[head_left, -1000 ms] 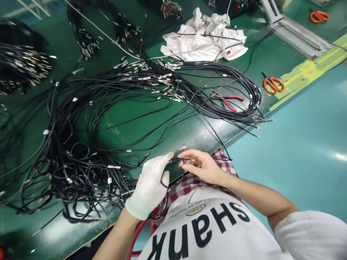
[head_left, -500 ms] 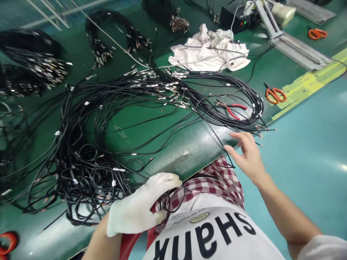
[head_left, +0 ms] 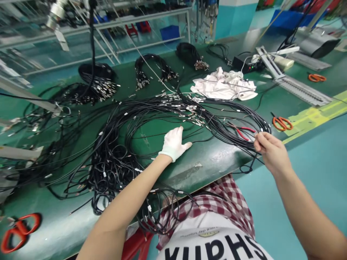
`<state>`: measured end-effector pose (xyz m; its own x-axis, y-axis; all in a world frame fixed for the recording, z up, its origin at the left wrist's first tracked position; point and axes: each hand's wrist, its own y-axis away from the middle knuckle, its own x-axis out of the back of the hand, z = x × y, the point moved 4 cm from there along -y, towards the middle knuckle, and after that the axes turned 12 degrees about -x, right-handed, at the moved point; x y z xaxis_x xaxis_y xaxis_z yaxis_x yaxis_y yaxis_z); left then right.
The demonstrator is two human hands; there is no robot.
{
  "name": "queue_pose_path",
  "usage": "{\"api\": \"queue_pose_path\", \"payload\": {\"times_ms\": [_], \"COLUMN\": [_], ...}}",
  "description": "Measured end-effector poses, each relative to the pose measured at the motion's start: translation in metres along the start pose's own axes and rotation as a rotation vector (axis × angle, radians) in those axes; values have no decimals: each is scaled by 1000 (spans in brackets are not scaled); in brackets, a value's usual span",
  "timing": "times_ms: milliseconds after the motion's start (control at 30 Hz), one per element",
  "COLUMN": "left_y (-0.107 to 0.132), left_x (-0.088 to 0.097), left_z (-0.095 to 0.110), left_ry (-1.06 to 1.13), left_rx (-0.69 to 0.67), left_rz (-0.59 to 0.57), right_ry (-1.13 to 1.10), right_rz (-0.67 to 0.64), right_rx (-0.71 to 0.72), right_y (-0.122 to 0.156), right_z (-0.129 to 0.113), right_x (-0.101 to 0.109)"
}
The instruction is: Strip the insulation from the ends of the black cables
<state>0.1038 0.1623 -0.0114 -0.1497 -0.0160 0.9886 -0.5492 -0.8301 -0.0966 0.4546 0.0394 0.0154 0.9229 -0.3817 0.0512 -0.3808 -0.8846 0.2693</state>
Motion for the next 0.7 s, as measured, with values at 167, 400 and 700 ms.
{"api": "queue_pose_path", "payload": {"times_ms": [167, 400, 700], "left_y": [6, 3, -5], "left_x": [-1, -4, -20], "left_z": [10, 10, 9], "left_ry": [-36, -59, -138], "left_rx": [19, -18, -81], "left_rz": [-47, -41, -7], "right_ry": [42, 114, 178], "right_rz": [3, -107, -142], "right_rx": [10, -78, -187], "right_y": [-20, -63, -106], "right_z": [-22, -60, -97], "right_x": [6, 21, 32]}}
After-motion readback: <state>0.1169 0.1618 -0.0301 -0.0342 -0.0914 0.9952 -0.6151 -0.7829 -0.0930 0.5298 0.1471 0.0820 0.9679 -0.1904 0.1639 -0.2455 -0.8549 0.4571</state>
